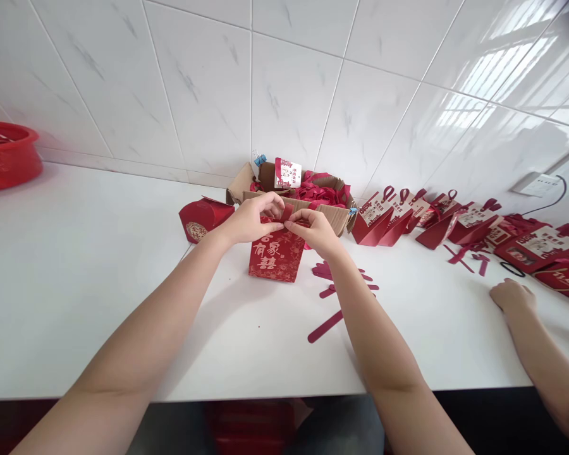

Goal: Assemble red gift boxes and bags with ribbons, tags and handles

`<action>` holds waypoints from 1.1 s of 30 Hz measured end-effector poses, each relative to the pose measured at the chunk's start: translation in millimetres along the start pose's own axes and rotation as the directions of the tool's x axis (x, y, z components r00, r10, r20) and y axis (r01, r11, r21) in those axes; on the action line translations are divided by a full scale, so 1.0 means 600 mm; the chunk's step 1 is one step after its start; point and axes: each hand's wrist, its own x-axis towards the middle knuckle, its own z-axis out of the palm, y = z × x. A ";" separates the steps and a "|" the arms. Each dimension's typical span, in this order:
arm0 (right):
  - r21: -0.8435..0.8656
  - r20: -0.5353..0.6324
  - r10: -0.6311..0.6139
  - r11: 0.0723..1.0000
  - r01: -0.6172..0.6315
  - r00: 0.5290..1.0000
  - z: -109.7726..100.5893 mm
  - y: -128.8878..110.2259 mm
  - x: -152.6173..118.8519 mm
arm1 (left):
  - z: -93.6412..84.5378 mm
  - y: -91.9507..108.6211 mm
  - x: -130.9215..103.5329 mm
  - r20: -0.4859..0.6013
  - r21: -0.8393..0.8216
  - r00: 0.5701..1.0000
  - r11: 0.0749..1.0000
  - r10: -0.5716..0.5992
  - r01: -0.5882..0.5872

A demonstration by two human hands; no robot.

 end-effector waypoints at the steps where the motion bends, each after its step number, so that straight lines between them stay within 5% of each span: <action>1: -0.004 -0.008 0.000 1.000 0.000 1.000 0.001 0.000 0.000 | 0.001 0.001 0.000 -0.006 0.005 1.000 1.000 0.004 -0.004; 10: -0.005 0.005 -0.081 0.997 0.081 0.997 0.002 0.005 0.000 | 0.005 0.012 -0.003 -0.007 0.038 1.000 0.999 0.011 -0.011; 19: 0.032 0.162 -0.067 0.998 0.062 0.985 -0.005 -0.005 -0.009 | -0.030 0.026 -0.015 0.173 0.162 0.981 0.985 -0.091 0.062; 26: -0.101 0.097 -0.060 0.992 0.070 0.993 -0.002 -0.003 -0.005 | -0.071 0.054 -0.036 0.164 0.443 0.947 0.878 -0.277 0.180; 33: -0.267 -0.014 -0.129 0.956 0.121 0.992 0.003 0.000 -0.002 | -0.061 0.046 -0.023 0.253 0.473 0.919 0.867 -0.304 0.157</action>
